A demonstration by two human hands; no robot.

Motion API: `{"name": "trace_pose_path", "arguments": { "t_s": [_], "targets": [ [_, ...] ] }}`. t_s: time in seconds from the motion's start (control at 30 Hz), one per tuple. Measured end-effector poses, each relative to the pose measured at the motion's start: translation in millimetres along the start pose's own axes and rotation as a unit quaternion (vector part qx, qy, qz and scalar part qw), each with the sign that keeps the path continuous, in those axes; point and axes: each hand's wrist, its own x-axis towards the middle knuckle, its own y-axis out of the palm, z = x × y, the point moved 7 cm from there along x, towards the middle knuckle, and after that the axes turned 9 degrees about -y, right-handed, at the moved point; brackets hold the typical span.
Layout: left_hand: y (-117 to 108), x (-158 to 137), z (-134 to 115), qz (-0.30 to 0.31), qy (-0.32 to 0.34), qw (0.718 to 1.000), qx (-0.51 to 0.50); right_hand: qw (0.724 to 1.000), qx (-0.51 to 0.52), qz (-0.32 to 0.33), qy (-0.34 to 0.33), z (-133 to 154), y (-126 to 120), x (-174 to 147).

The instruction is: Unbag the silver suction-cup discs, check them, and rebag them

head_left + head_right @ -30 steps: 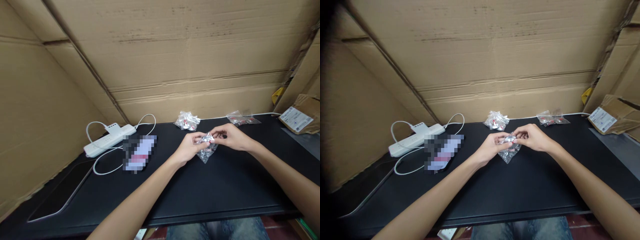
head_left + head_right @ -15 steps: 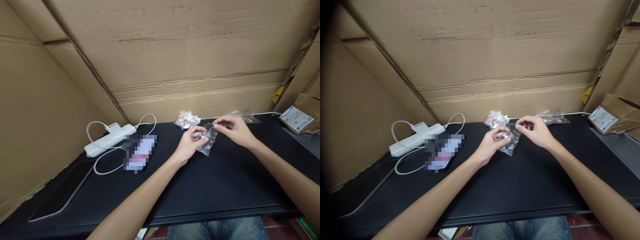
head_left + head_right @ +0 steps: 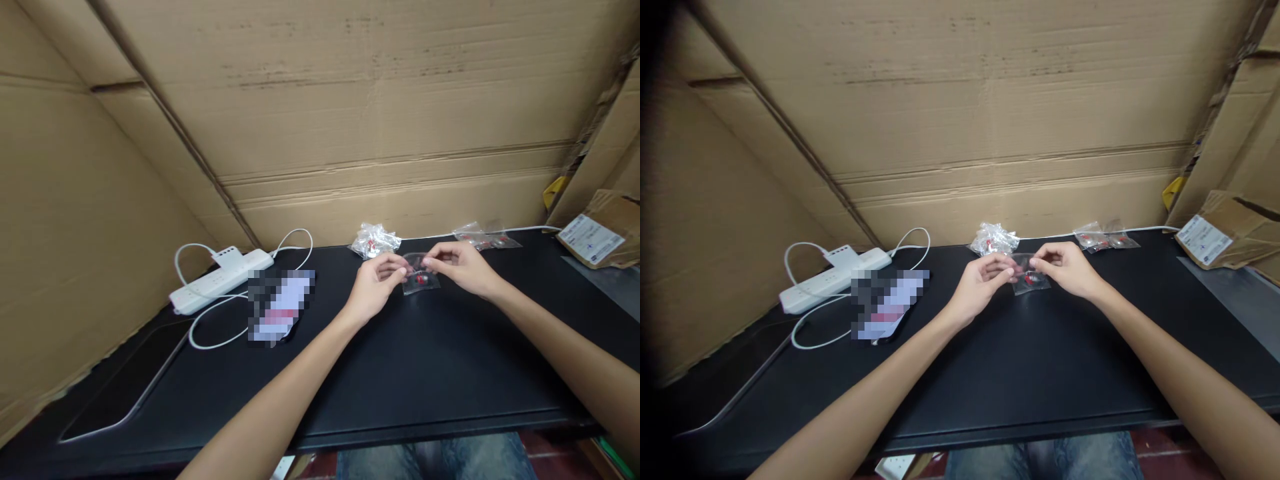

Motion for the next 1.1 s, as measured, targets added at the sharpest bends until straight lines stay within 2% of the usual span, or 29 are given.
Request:
{"name": "trace_pose_path", "arguments": {
  "t_s": [0.27,0.43,0.67,0.83,1.0,1.1],
  "targets": [
    [-10,2,7,-0.050,0.002,0.998,0.032,0.998,0.054,-0.025,0.019,-9,3,-2],
    [-13,2,6,-0.060,0.007,0.998,0.034,0.989,0.132,-0.035,0.051,-18,9,-4],
    [-12,3,6,-0.055,0.004,0.997,0.048,0.985,0.146,-0.071,0.058,-24,7,-6],
    [-14,5,11,-0.048,-0.014,0.999,0.017,0.978,0.170,-0.103,0.062,-26,8,-7],
    [-18,6,8,-0.068,-0.040,0.997,-0.024,0.968,0.188,-0.150,0.070,-28,4,-7],
    [-18,5,7,-0.067,-0.045,0.996,-0.029,0.970,0.189,-0.141,0.061,-25,5,-7]
  ]
}}
